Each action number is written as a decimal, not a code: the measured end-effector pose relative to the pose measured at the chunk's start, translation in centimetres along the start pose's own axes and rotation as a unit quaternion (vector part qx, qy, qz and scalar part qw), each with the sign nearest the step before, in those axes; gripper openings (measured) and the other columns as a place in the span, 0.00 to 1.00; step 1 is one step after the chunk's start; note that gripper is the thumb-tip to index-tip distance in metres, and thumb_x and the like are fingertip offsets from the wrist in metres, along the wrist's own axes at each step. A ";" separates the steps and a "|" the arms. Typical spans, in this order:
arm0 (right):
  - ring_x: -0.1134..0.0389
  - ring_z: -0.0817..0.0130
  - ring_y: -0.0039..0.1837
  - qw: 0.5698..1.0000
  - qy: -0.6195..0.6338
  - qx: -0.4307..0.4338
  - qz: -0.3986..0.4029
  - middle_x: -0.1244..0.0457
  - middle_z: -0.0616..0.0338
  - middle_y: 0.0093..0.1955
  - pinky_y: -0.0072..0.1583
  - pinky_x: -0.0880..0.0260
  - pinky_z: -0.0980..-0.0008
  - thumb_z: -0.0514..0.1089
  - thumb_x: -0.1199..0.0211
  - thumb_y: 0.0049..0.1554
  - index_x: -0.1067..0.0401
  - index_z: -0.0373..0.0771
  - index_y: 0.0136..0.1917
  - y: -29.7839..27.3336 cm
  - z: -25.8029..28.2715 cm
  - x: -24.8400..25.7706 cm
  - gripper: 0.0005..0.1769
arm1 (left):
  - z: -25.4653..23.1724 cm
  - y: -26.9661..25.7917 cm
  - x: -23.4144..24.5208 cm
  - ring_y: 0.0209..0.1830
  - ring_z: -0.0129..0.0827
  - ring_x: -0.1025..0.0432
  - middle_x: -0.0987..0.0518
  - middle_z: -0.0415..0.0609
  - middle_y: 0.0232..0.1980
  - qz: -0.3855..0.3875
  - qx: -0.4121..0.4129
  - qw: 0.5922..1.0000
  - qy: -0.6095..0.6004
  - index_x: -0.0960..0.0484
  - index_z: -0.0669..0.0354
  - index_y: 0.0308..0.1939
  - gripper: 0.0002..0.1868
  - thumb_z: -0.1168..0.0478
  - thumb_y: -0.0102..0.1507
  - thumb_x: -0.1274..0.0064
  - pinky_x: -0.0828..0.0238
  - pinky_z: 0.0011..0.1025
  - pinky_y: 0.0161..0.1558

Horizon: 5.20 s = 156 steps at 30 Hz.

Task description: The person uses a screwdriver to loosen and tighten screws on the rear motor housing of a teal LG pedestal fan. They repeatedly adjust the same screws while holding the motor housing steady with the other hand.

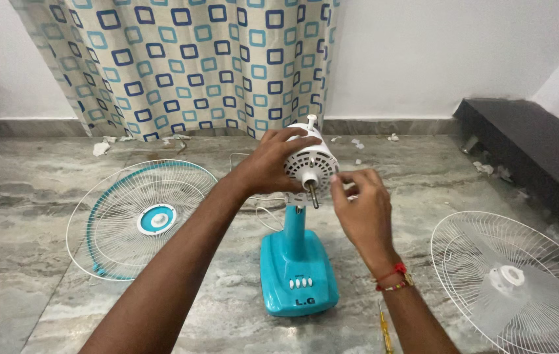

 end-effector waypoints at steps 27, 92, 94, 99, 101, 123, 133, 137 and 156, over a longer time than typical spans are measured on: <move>0.25 0.56 0.52 0.911 -0.183 -0.216 0.300 0.27 0.47 0.48 0.55 0.26 0.62 0.53 0.32 0.53 0.23 0.34 0.52 -22.3 -34.1 -0.6 0.22 | -0.7 -0.6 0.8 0.73 0.58 0.45 0.35 0.53 0.75 0.008 -0.011 0.999 0.031 0.26 0.40 0.68 0.52 0.57 0.39 0.23 0.43 0.57 0.70; 0.27 0.69 0.41 0.994 0.081 0.016 0.076 0.28 0.55 0.46 0.42 0.26 0.69 0.40 0.35 0.56 0.23 0.37 0.56 -0.5 -0.5 0.9 0.14 | 0.2 -0.2 0.5 0.73 0.52 0.42 0.33 0.48 0.74 0.008 0.029 1.000 0.004 0.25 0.37 0.66 0.51 0.53 0.37 0.23 0.36 0.53 0.67; 0.25 0.67 0.43 0.994 0.068 0.038 0.081 0.28 0.54 0.47 0.44 0.25 0.68 0.40 0.35 0.55 0.24 0.37 0.55 -0.5 0.1 1.0 0.14 | 0.2 -0.2 0.8 0.73 0.52 0.41 0.32 0.48 0.74 0.004 0.026 1.000 0.004 0.25 0.37 0.66 0.51 0.53 0.38 0.23 0.36 0.53 0.67; 0.23 0.64 0.43 0.994 0.021 -0.015 0.111 0.27 0.51 0.46 0.45 0.24 0.65 0.42 0.34 0.54 0.23 0.38 0.54 -0.9 -0.5 0.3 0.14 | -0.5 -0.5 1.4 0.71 0.54 0.40 0.31 0.50 0.72 -0.025 -0.011 1.000 0.003 0.24 0.39 0.65 0.51 0.52 0.37 0.22 0.35 0.53 0.67; 0.23 0.62 0.44 0.996 0.030 0.021 0.087 0.28 0.50 0.48 0.46 0.23 0.64 0.41 0.34 0.53 0.22 0.37 0.54 -1.0 0.1 0.6 0.15 | -0.3 -0.5 1.3 0.71 0.53 0.39 0.32 0.49 0.73 -0.025 -0.004 1.000 0.009 0.24 0.38 0.66 0.50 0.51 0.39 0.22 0.35 0.53 0.66; 0.26 0.53 0.45 0.995 -0.030 0.089 0.041 0.29 0.50 0.45 0.46 0.27 0.59 0.40 0.35 0.54 0.21 0.35 0.53 -0.8 2.4 0.4 0.13 | 0.2 -0.5 0.7 0.72 0.52 0.40 0.30 0.47 0.74 -0.018 0.008 1.000 0.001 0.24 0.40 0.67 0.52 0.50 0.38 0.22 0.36 0.51 0.67; 0.26 0.51 0.43 0.996 -0.026 0.076 0.042 0.29 0.47 0.42 0.45 0.27 0.57 0.42 0.36 0.56 0.21 0.33 0.51 -0.8 2.1 -0.1 0.13 | 0.1 -0.6 0.7 0.71 0.53 0.39 0.30 0.49 0.74 -0.028 -0.008 1.000 -0.006 0.24 0.41 0.67 0.51 0.49 0.39 0.23 0.36 0.51 0.67; 0.25 0.50 0.44 0.997 0.003 0.068 0.033 0.29 0.45 0.44 0.45 0.26 0.57 0.42 0.37 0.57 0.21 0.32 0.52 -0.8 1.9 -0.1 0.13 | 0.0 -0.6 0.7 0.72 0.55 0.41 0.30 0.50 0.74 -0.033 -0.017 0.999 -0.007 0.24 0.43 0.67 0.51 0.48 0.39 0.22 0.38 0.52 0.68; 0.43 0.73 0.28 0.890 0.315 -0.310 0.110 0.38 0.58 0.34 0.29 0.46 0.74 0.47 0.43 0.63 0.36 0.45 0.58 -1.8 -2.7 -4.6 0.11 | 0.6 -0.6 0.4 0.73 0.53 0.42 0.31 0.48 0.74 -0.029 0.009 1.000 -0.005 0.25 0.41 0.68 0.52 0.52 0.39 0.23 0.37 0.54 0.68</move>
Point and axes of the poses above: each hand's wrist, its own y-axis towards the middle knuckle, its own x-axis out of the back of the hand, z = x × y, the point moved 8 cm from there along y, towards the middle knuckle
